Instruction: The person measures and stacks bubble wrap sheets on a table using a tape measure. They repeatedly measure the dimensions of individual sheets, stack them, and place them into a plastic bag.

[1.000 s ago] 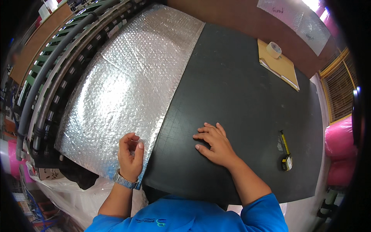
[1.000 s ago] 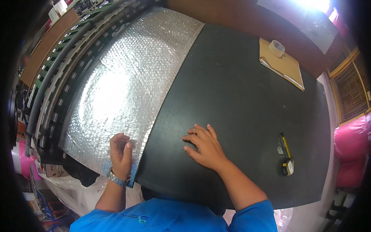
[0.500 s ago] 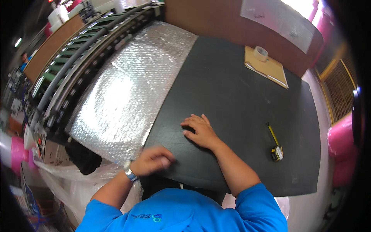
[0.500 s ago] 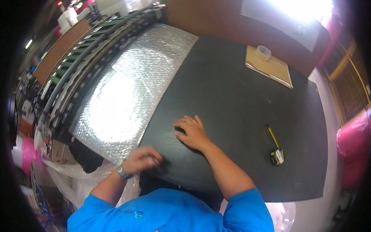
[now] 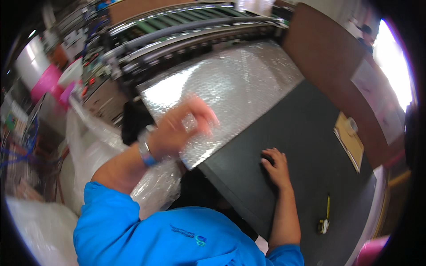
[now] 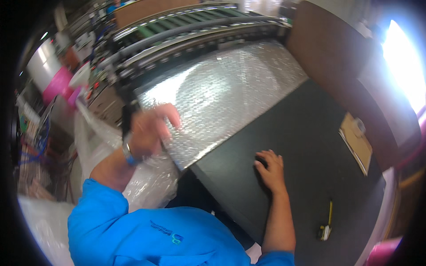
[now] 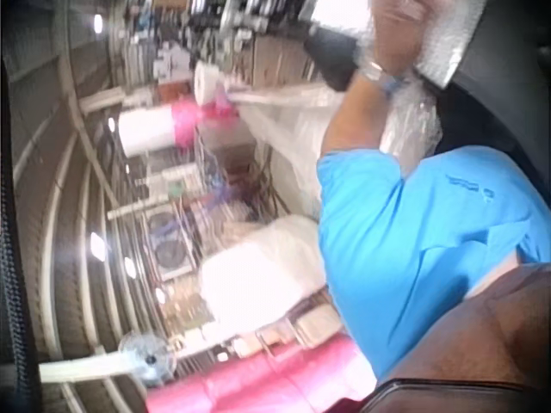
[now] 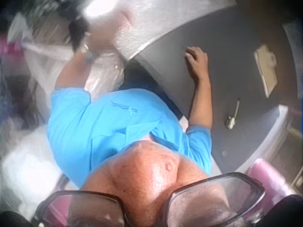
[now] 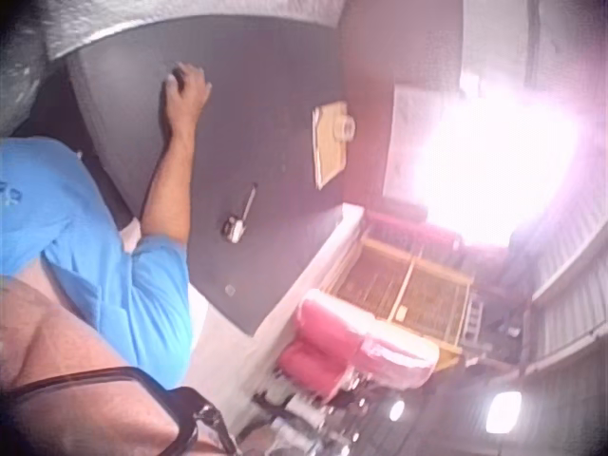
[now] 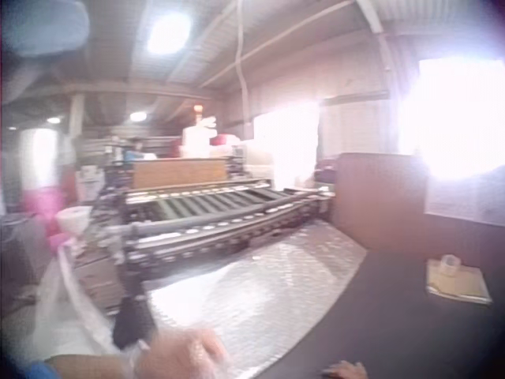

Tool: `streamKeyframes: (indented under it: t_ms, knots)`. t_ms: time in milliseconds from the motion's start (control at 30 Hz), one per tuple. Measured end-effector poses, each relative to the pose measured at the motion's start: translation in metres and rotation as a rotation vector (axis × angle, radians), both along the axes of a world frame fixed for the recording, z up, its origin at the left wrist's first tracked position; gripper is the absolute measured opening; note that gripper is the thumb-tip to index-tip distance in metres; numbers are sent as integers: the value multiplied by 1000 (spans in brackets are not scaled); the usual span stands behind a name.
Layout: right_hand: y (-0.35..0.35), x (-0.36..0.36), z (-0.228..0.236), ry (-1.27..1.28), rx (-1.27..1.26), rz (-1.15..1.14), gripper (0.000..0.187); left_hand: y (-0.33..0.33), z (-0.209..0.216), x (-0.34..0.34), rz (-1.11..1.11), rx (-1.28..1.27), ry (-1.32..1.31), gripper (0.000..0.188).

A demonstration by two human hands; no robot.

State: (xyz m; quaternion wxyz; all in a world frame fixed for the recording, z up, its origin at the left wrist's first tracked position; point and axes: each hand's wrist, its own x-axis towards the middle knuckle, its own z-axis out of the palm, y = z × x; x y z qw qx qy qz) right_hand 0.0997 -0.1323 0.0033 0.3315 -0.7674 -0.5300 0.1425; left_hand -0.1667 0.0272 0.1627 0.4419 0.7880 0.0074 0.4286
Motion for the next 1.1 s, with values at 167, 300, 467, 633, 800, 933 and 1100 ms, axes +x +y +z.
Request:
streamKeyframes:
  t_ms: [167,300,467,633,800,933,1100]
  knots:
    - [3,-7,4,-14,22,-16,28,155,21,-134,1126,-3,-593,16]
    - [6,-9,0,-59,49,-60,24,262,-8,-263,1587,-138,338,39]
    - [16,-9,-8,-101,68,-96,22,358,-67,-379,1558,141,1037,71]
    - [4,-11,-2,-180,34,-154,22,380,-58,-332,1244,-303,1075,78]
    - [10,-12,-2,-201,25,-148,24,429,-54,-393,1200,-405,1149,82]
    - [12,-12,1,-161,40,-146,23,486,-70,-440,1200,-177,1123,88]
    - [8,-8,-5,-168,108,-114,20,528,-82,-420,1214,-193,1029,80]
